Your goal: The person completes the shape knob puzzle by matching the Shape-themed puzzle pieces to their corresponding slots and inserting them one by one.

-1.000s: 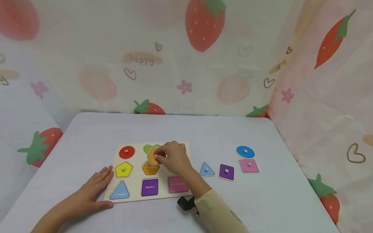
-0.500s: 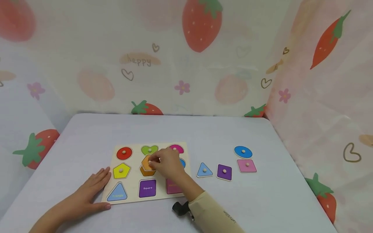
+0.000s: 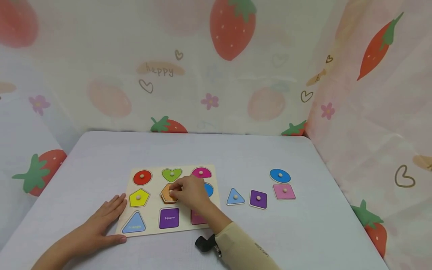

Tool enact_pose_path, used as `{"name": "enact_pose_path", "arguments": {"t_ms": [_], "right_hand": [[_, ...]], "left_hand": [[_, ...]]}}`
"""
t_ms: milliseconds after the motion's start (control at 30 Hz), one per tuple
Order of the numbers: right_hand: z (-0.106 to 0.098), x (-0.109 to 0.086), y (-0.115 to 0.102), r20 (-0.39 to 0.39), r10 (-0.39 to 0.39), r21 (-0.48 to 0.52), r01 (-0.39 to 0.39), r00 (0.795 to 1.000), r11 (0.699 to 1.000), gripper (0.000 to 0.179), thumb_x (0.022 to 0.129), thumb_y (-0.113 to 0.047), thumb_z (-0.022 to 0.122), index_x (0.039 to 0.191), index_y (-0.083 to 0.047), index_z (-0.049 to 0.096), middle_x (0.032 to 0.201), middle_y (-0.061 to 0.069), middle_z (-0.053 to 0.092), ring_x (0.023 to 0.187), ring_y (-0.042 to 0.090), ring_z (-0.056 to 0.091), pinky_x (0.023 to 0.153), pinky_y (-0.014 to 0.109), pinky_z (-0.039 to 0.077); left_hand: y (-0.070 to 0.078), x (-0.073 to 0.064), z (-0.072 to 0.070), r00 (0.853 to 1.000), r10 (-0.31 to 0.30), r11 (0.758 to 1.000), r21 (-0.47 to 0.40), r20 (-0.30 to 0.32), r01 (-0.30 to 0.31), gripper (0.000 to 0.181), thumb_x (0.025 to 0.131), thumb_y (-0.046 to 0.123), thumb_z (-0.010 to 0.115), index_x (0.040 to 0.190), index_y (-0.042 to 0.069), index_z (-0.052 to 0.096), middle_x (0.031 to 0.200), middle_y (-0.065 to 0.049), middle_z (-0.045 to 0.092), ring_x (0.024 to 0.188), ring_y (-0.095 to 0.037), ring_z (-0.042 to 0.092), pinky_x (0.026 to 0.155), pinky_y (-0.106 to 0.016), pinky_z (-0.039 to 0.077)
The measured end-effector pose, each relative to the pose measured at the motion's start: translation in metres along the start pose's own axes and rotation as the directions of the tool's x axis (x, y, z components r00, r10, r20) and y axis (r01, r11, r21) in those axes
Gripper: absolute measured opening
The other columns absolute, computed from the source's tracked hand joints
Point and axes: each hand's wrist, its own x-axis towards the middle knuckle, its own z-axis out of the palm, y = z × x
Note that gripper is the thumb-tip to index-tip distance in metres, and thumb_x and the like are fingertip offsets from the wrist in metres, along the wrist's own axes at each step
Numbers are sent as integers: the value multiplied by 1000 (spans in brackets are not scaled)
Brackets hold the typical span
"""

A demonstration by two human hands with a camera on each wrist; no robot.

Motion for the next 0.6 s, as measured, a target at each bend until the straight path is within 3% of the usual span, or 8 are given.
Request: {"name": "enact_pose_path", "arguments": {"t_ms": [600], "right_hand": [[14, 3, 5, 10, 2, -92, -1, 1000, 996, 13, 88, -29, 83, 99, -21, 84, 80, -15, 69, 73, 3, 56, 62, 19, 48]], "left_hand": [[1, -1, 0, 1000, -21, 1000, -15, 11, 21, 114, 77, 74, 72, 162, 11, 30, 171, -8, 19, 158, -36, 11, 110, -3, -16]]}}
